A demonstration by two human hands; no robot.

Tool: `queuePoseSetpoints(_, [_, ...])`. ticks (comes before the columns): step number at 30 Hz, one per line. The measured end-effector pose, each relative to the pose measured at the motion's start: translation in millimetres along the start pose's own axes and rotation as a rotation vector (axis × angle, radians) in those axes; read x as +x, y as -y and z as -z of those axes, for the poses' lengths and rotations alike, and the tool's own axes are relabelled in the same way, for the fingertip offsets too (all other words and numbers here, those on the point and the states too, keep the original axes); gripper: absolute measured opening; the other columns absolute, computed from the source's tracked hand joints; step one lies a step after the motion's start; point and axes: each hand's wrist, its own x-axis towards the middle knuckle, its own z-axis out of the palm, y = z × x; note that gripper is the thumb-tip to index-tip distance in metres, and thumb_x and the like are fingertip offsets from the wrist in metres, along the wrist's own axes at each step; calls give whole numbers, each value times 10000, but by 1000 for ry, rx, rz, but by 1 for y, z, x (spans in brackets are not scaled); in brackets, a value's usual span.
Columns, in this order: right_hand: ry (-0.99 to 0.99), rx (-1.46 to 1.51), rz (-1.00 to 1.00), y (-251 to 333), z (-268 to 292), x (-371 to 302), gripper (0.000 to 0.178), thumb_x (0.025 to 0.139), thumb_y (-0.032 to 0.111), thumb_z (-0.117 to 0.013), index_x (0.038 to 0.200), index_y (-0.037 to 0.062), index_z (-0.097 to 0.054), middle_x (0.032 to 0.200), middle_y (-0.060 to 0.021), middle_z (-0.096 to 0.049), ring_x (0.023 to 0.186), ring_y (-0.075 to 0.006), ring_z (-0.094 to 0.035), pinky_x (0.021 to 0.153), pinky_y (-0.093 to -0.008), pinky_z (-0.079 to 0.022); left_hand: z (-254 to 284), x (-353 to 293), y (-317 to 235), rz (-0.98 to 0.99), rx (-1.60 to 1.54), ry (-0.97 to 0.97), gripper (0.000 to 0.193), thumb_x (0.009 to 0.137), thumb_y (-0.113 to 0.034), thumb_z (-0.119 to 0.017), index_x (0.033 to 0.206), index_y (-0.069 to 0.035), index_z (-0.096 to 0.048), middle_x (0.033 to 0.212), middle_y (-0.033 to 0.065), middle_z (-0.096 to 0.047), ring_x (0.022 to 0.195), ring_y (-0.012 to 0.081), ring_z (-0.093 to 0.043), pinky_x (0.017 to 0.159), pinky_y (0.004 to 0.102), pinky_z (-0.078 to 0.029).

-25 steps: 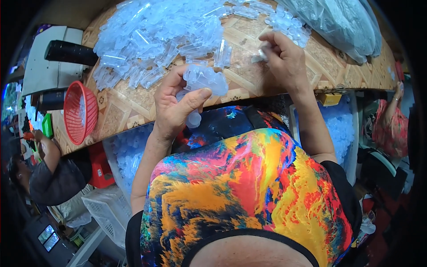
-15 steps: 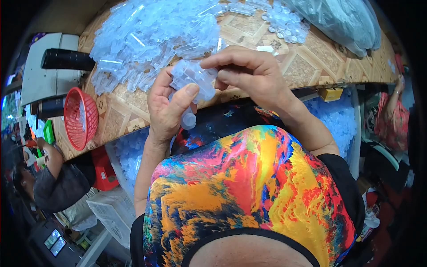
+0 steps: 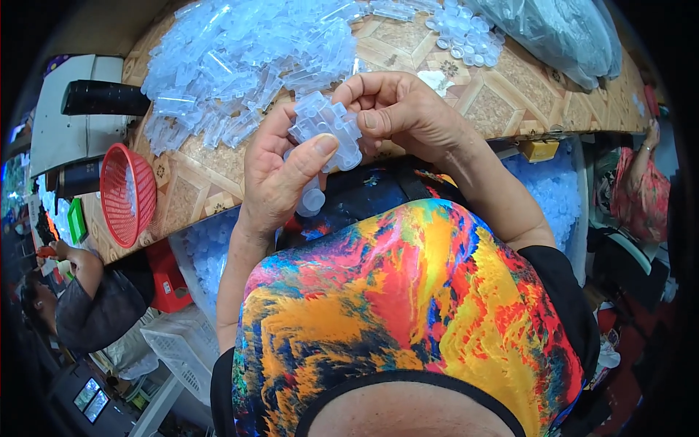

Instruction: The person sorts small clear plastic components by hand on a table.

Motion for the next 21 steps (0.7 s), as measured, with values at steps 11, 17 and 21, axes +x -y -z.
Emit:
queuePoseSetpoints(11, [-29,-60,17,5,1,-8,240,808,94,-829,965,19,-665,820,-52,-678,653,-114,-624,612,-258,-547,1,2,-2,19,72,63,386,965,-212,-669,1271,-17,-536,928,11,-648,684,43,-551,570,199,-431])
queuePoseSetpoints(17, [178,205,-81,-9,13,3,317,779,73,-846,954,36,-585,691,-36,-624,502,-95,-549,499,-272,-503,-1,3,-8,35,114,135,378,978,-201,-640,1282,-15,-513,931,23,-649,668,50,-545,566,203,-427])
queuePoseSetpoints(21, [153,295,-58,-8,-1,3,358,760,27,-839,922,49,-520,636,-33,-596,409,-71,-468,418,-258,-442,-3,1,-6,17,-3,148,386,986,-200,-623,1297,-14,-490,944,36,-655,668,60,-554,568,207,-438])
